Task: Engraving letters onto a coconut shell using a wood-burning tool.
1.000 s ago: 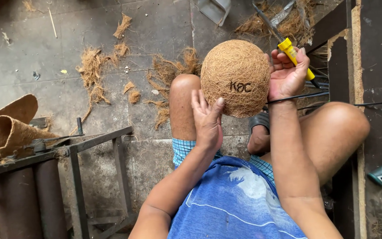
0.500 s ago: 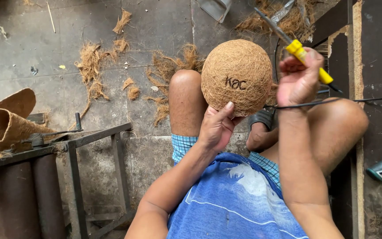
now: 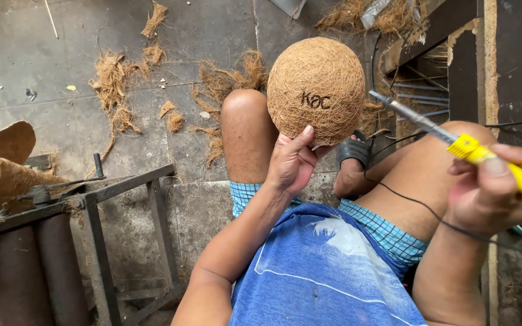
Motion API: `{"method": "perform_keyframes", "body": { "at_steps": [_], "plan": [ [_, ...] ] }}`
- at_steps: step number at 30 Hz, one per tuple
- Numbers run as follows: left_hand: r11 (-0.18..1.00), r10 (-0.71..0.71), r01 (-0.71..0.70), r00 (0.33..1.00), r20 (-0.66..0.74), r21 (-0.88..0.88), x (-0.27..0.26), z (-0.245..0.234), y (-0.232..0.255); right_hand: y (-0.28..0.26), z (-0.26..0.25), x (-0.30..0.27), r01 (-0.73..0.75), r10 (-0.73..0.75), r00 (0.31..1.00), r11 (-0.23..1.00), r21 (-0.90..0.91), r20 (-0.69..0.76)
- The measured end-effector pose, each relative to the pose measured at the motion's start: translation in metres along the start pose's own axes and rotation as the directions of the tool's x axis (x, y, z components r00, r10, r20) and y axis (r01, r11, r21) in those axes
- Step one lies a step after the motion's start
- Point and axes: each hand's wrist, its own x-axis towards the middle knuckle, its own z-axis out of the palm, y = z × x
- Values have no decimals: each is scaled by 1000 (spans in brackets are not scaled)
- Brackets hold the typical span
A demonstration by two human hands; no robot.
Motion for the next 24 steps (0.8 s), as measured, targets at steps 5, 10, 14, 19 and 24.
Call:
{"method": "perform_keyframes", "body": {
  "at_steps": [5,10,14,19,24],
  "plan": [
    [1000,27,-27,999,-19,-9,16,-7,-2,-23,30,-17,159,-152,984,985,-69,96],
    [994,91,-80,983,160,-75,40,-15,8,-26,57,-10,-14,-8,987,990,139,160],
    [998,46,-33,946,320,-45,56,-23,34,-37,81,-13,-131,126,984,991,40,124],
    [994,66,-45,973,221,-98,80,-48,41,-11,93,-20,-79,64,988,991,106,140],
    [995,94,-97,985,145,19,87,-53,35,0,96,-22,-193,163,963,973,124,214]
  ]
}}
